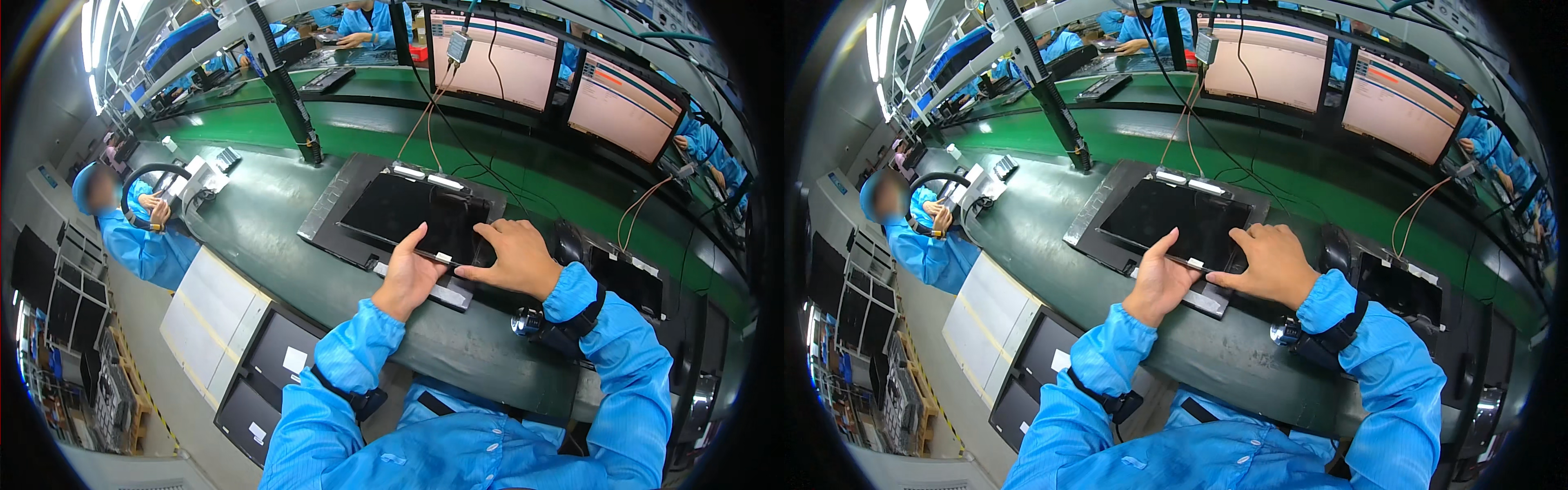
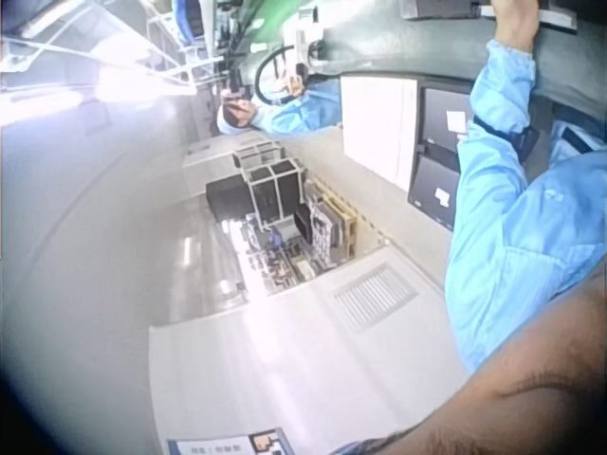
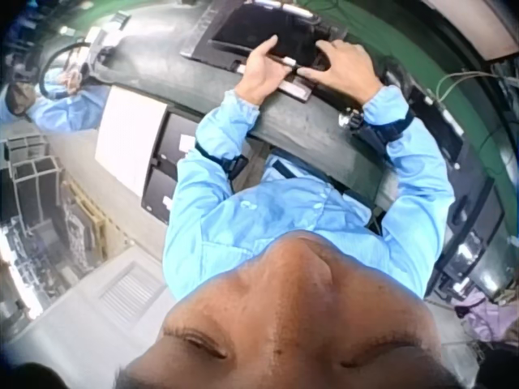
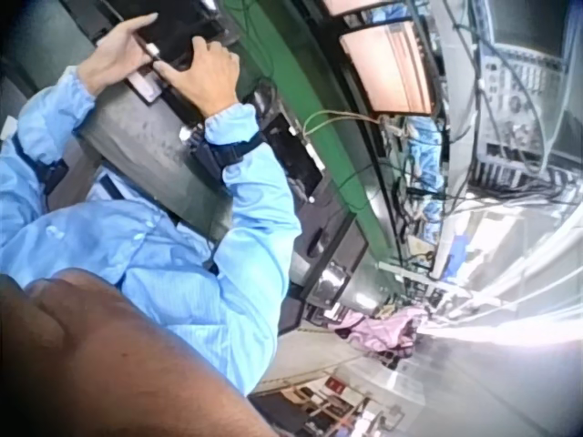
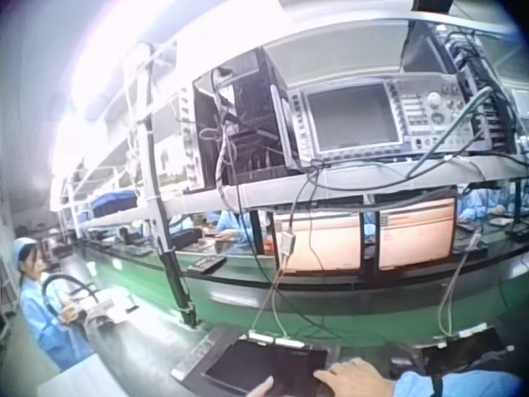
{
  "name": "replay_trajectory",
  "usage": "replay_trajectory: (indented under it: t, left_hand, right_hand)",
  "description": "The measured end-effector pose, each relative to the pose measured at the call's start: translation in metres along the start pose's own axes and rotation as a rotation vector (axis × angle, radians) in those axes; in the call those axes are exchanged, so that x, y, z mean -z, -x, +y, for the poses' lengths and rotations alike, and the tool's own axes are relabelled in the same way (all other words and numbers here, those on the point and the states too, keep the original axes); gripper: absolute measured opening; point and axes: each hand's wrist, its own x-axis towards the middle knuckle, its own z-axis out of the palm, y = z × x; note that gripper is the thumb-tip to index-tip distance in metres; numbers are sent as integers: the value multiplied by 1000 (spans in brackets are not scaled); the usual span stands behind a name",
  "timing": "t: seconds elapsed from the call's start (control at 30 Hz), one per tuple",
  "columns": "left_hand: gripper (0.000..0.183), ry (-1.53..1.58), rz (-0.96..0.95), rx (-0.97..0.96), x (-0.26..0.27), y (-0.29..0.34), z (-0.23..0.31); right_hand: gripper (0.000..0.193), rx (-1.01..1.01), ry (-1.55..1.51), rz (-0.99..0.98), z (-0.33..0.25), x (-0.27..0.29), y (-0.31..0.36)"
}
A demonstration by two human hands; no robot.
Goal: Plugging cables into electronic tablets for testing and marking them with a pen.
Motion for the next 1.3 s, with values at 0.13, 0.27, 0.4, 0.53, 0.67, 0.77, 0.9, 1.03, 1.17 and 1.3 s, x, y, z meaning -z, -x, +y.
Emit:
replay_trajectory:
  t: [0.13,0.27,0.4,0.53,0.67,0.77,0.9,1.03,1.17,1.3]
  left_hand:
    - [54,-640,146,392,13,45,40]
    - [55,-1776,439,-753,42,53,51]
    - [82,-2165,469,-927,72,40,48]
    - [88,-2179,441,-934,88,29,43]
    - [87,-2212,401,-956,83,29,55]
    - [84,-2301,332,-940,75,27,71]
    - [101,-2466,330,-696,77,19,90]
    - [112,-2452,229,-507,87,-1,103]
    - [118,-2456,315,-500,83,-6,103]
    - [88,-2201,167,-1018,68,53,72]
  right_hand:
    - [88,33,30,26,2,-8,-5]
    - [88,43,81,-69,-3,-12,-10]
    - [92,73,154,-46,-6,-19,-8]
    - [91,20,157,-110,-11,-19,-3]
    - [84,75,181,-66,-21,-1,2]
    - [66,95,37,-4,-13,42,26]
    - [34,-73,-81,119,11,123,122]
    - [22,-372,173,-260,10,177,235]
    - [29,-425,168,-232,-17,137,310]
    - [32,-471,237,-78,-24,91,331]
